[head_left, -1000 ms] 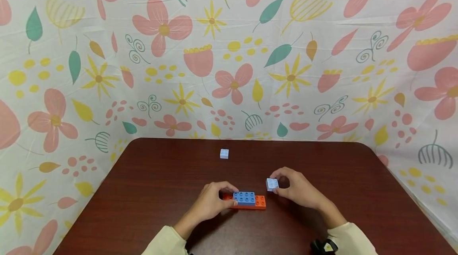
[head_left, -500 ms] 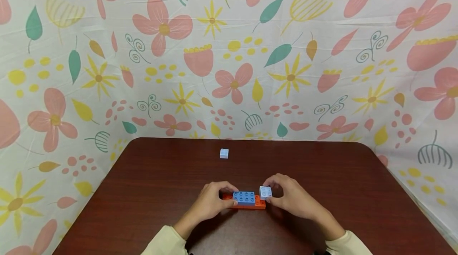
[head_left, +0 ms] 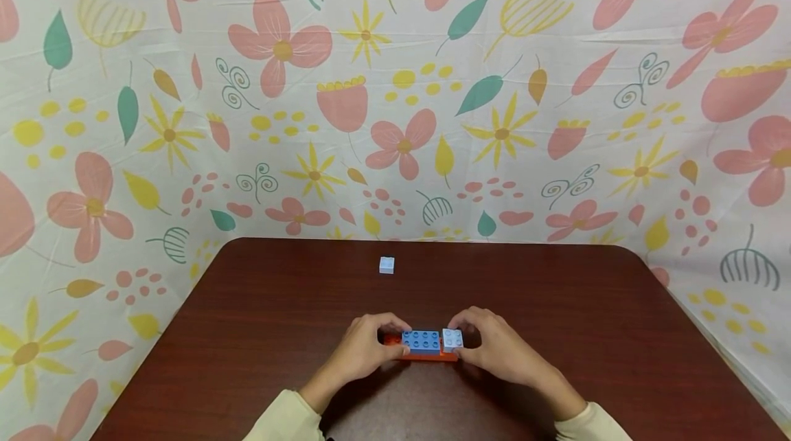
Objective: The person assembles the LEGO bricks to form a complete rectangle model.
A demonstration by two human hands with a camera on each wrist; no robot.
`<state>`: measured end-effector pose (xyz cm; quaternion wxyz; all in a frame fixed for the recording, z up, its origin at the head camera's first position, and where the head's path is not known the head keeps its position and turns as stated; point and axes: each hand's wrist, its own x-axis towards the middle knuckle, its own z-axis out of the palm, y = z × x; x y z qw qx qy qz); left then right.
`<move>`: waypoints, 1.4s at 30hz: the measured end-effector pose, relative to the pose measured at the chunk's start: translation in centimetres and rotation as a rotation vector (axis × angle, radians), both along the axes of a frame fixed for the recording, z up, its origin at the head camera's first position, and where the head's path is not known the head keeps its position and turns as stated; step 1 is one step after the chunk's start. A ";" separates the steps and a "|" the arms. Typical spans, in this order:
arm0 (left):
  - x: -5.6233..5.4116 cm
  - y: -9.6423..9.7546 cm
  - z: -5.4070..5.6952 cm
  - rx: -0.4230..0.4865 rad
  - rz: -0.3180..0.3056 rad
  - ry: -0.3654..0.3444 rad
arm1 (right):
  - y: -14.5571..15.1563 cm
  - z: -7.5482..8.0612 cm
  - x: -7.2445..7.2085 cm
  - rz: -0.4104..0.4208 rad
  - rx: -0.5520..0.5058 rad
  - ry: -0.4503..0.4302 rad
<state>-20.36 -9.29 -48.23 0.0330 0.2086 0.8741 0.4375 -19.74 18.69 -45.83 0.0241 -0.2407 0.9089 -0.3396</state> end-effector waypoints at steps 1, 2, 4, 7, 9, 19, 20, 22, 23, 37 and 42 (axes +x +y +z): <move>0.0 0.0 0.0 -0.001 0.001 -0.001 | -0.1 -0.1 0.0 -0.002 0.000 -0.005; 0.0 0.0 -0.1 -0.001 0.001 -0.001 | -0.1 -0.1 0.0 -0.005 0.000 -0.009; 0.0 0.1 -0.1 -0.001 0.003 -0.002 | -0.2 -0.2 0.0 -0.008 0.000 -0.014; 0.0 0.1 -0.1 -0.001 0.003 0.000 | -0.3 -0.4 0.1 -0.011 0.002 -0.007; 0.0 0.1 0.0 -0.002 0.006 0.001 | -0.3 -0.5 0.1 -0.009 0.003 0.004; 0.0 0.1 -0.1 -0.006 0.003 0.009 | -0.4 -1.0 0.0 0.009 -0.020 0.035; 0.0 0.1 -0.1 -0.006 0.004 0.009 | -0.4 -1.0 0.0 0.009 -0.023 0.034; 0.0 0.1 -0.1 -0.008 0.006 0.006 | -0.4 -1.1 0.0 0.010 -0.026 0.034; 0.0 0.1 -0.1 -0.008 0.007 0.005 | -0.4 -1.1 0.0 0.009 -0.028 0.036; 0.0 0.0 -0.1 -0.018 0.014 -0.020 | -0.3 -1.4 -0.1 0.021 -0.056 0.030; -0.1 0.0 -0.1 -0.022 0.023 -0.028 | -0.3 -1.5 -0.3 0.021 -0.061 0.004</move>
